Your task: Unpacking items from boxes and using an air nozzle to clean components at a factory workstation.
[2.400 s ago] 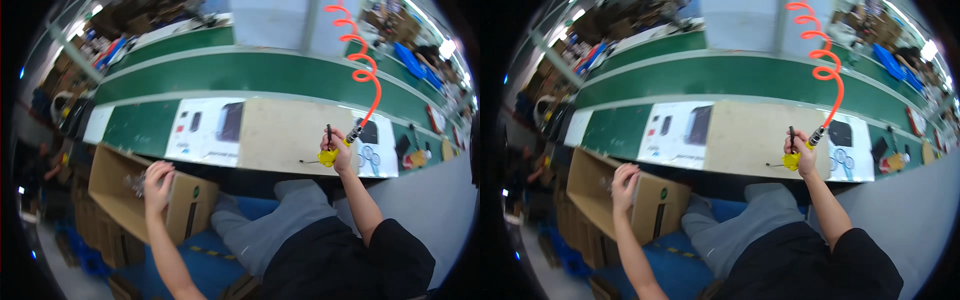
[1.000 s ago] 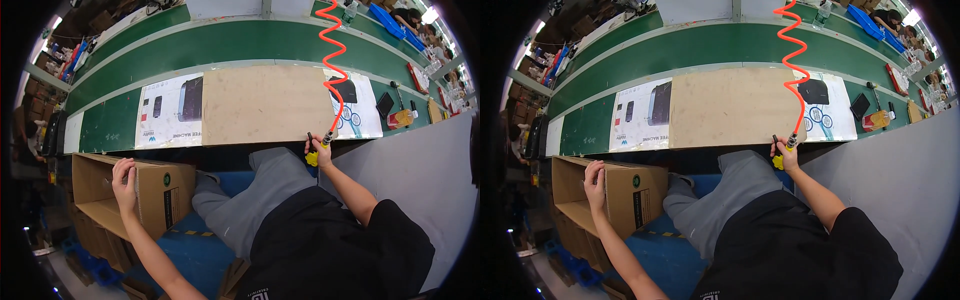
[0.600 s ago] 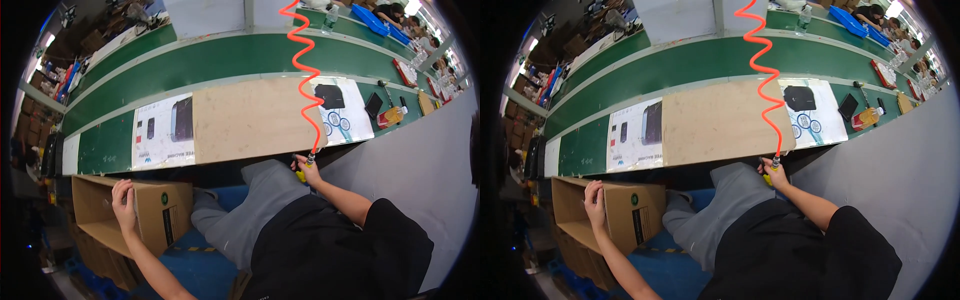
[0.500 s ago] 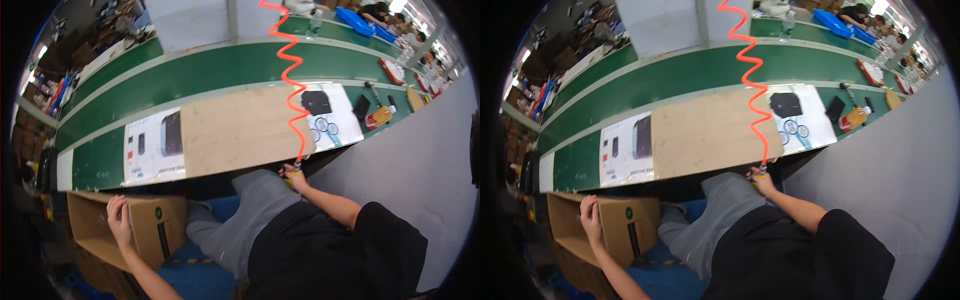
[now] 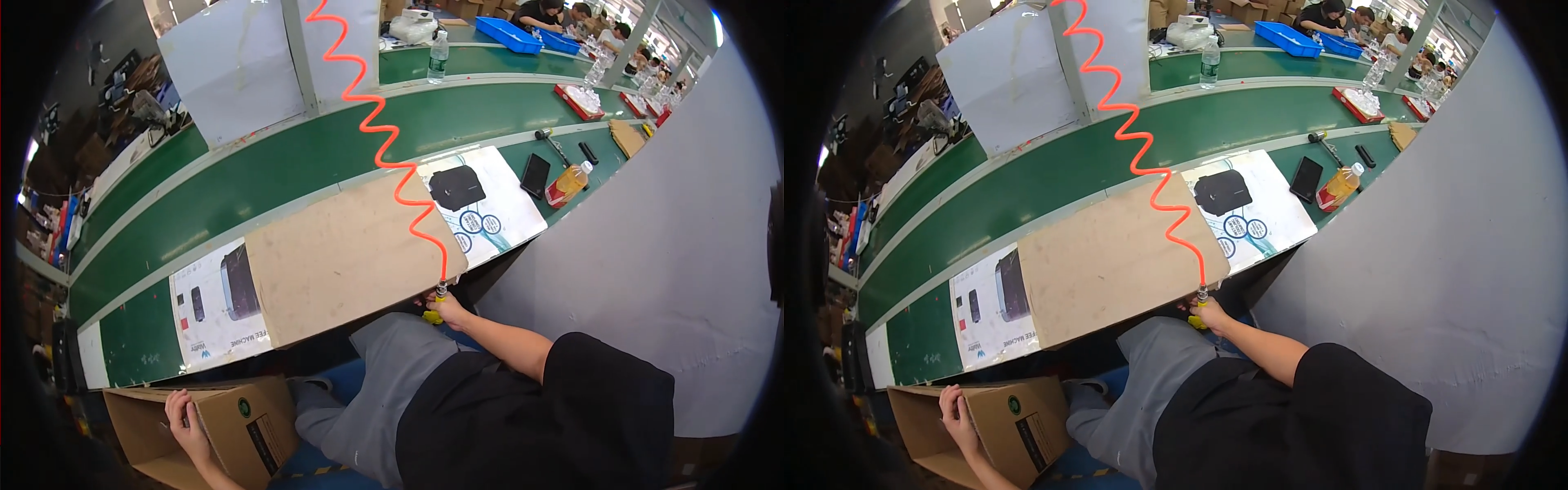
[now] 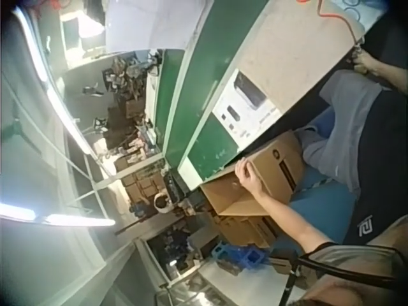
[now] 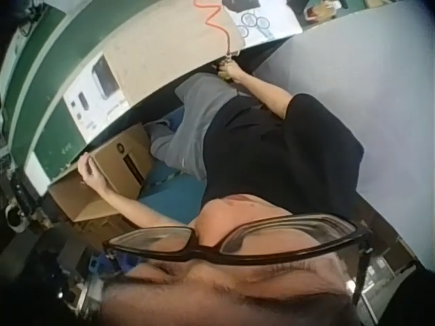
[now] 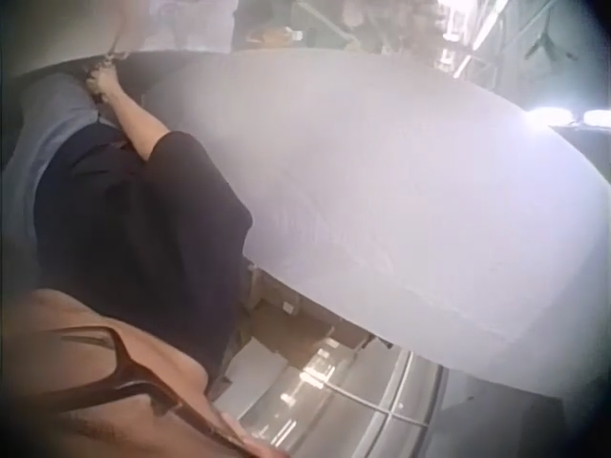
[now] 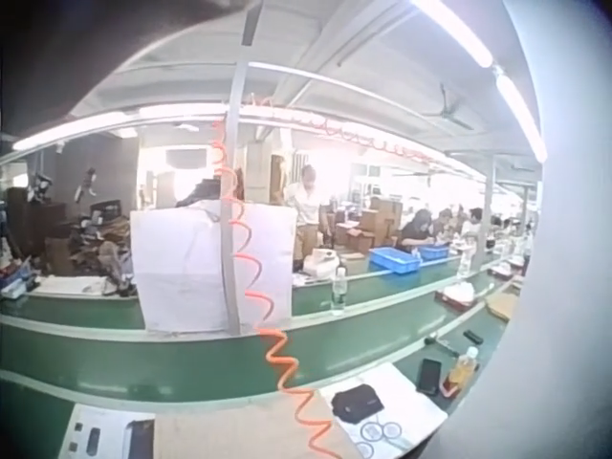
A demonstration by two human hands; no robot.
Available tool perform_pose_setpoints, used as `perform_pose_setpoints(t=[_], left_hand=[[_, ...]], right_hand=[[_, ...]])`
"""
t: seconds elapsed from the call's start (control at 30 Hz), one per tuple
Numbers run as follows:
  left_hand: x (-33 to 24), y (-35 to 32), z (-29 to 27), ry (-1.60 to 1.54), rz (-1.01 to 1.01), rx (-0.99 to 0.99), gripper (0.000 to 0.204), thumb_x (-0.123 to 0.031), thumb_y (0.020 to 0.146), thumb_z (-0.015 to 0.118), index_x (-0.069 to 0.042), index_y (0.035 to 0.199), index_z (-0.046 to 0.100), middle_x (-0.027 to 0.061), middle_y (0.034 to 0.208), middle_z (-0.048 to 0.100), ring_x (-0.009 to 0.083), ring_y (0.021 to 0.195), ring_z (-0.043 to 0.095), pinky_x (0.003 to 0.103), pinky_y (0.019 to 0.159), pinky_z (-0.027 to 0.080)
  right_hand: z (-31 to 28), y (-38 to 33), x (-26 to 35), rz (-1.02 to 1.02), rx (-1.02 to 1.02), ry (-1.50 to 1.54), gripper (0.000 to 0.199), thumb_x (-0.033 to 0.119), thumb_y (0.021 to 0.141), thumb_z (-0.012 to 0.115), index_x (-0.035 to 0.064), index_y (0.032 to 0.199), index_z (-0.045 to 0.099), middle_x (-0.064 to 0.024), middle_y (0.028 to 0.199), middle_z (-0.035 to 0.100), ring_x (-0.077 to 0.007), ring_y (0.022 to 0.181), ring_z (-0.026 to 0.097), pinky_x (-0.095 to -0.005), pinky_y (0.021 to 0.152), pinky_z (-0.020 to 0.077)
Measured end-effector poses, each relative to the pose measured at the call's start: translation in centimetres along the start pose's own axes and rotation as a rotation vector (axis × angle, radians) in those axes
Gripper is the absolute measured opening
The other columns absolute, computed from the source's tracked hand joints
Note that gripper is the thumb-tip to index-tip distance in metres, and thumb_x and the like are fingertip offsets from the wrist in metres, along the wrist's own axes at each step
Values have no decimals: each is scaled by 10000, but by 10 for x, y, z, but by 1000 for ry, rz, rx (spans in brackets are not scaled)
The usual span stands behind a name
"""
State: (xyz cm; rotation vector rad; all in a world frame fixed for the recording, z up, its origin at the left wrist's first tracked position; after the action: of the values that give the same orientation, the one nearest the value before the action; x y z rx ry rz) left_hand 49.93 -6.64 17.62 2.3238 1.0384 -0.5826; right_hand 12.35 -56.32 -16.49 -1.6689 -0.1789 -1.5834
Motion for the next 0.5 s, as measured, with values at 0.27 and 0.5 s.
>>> perform_pose_setpoints(t=[0.27, 0.5], left_hand=[[-2, 2, 4, -48, -5, -25, 112, -10, 927, 544, 27, 1005, 615, 143, 1173, 625, 305, 1233, 513, 391, 1036, 396], [-2, 2, 3, -47, -13, -28, 112, 2, 923, 543, 27, 1006, 615, 139, 1183, 616, 293, 1236, 512, 362, 1002, 421]], right_hand=[[7, 3, -15, -6, 26, -7, 361, -100, 833, 515, -19, 1172, 607, -104, 1111, 679, -214, 1049, 625, -315, 948, 459], [16, -8, 6, -1, 60, 16, 316, -30, 844, 586, -50, 1158, 619, -117, 1164, 666, -218, 1107, 607, -324, 994, 438]])
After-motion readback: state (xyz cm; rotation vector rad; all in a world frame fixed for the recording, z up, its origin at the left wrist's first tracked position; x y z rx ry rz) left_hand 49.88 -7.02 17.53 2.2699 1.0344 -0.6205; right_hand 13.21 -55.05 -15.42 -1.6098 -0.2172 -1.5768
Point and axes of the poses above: each hand's wrist, its own y-axis towards the middle knuckle, its own z-axis out of the palm, x = y × z, the point moved 4 cm from there along y, towards the middle knuckle
